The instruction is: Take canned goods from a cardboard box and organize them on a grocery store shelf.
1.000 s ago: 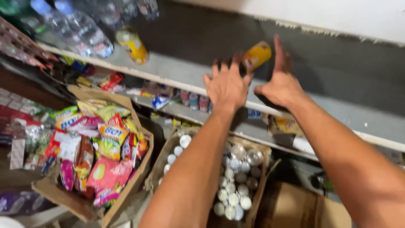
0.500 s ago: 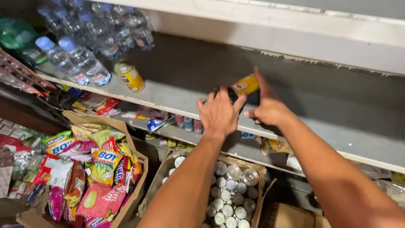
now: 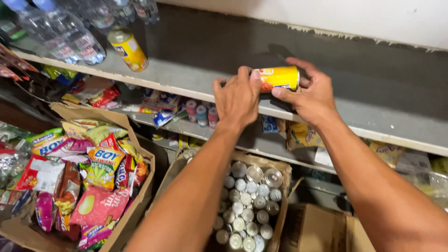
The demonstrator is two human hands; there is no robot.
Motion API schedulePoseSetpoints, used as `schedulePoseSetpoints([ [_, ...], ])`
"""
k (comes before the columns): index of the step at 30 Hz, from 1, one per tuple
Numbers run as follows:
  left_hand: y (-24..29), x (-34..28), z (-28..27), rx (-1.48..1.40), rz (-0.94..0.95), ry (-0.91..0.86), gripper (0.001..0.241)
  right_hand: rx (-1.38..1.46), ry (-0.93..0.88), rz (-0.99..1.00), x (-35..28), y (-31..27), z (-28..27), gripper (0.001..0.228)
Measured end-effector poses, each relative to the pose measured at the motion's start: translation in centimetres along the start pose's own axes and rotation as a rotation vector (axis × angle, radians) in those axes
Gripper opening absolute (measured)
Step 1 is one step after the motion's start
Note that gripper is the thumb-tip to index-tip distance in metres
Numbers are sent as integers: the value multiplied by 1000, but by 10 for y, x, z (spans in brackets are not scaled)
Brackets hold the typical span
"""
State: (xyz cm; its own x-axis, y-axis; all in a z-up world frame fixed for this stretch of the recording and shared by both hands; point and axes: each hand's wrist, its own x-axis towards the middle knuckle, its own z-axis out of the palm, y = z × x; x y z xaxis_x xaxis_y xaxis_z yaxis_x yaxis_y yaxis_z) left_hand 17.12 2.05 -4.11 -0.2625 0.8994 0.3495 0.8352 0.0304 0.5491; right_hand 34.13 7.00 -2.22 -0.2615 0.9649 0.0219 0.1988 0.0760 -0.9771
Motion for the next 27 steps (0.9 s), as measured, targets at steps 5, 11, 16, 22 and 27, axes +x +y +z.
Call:
schedulePoseSetpoints([
  [5, -16, -83, 13, -163, 306, 335, 40, 277, -35, -202, -80, -2, 1, 69],
  [11, -21, -210, 29, -330, 64, 145, 52, 285, -153, 13, -177, 46, 3, 64],
  [16, -52, -286, 72, -395, -135, -63, 50, 306, -318, 174, -220, 123, 7, 61],
  [22, -74, -336, 92, -369, -338, -533, 37, 2, -295, 447, -256, 170, 24, 63],
  [27, -92, -373, 104, -196, -585, -914, 37, -725, -421, 210, -276, 216, 38, 60],
])
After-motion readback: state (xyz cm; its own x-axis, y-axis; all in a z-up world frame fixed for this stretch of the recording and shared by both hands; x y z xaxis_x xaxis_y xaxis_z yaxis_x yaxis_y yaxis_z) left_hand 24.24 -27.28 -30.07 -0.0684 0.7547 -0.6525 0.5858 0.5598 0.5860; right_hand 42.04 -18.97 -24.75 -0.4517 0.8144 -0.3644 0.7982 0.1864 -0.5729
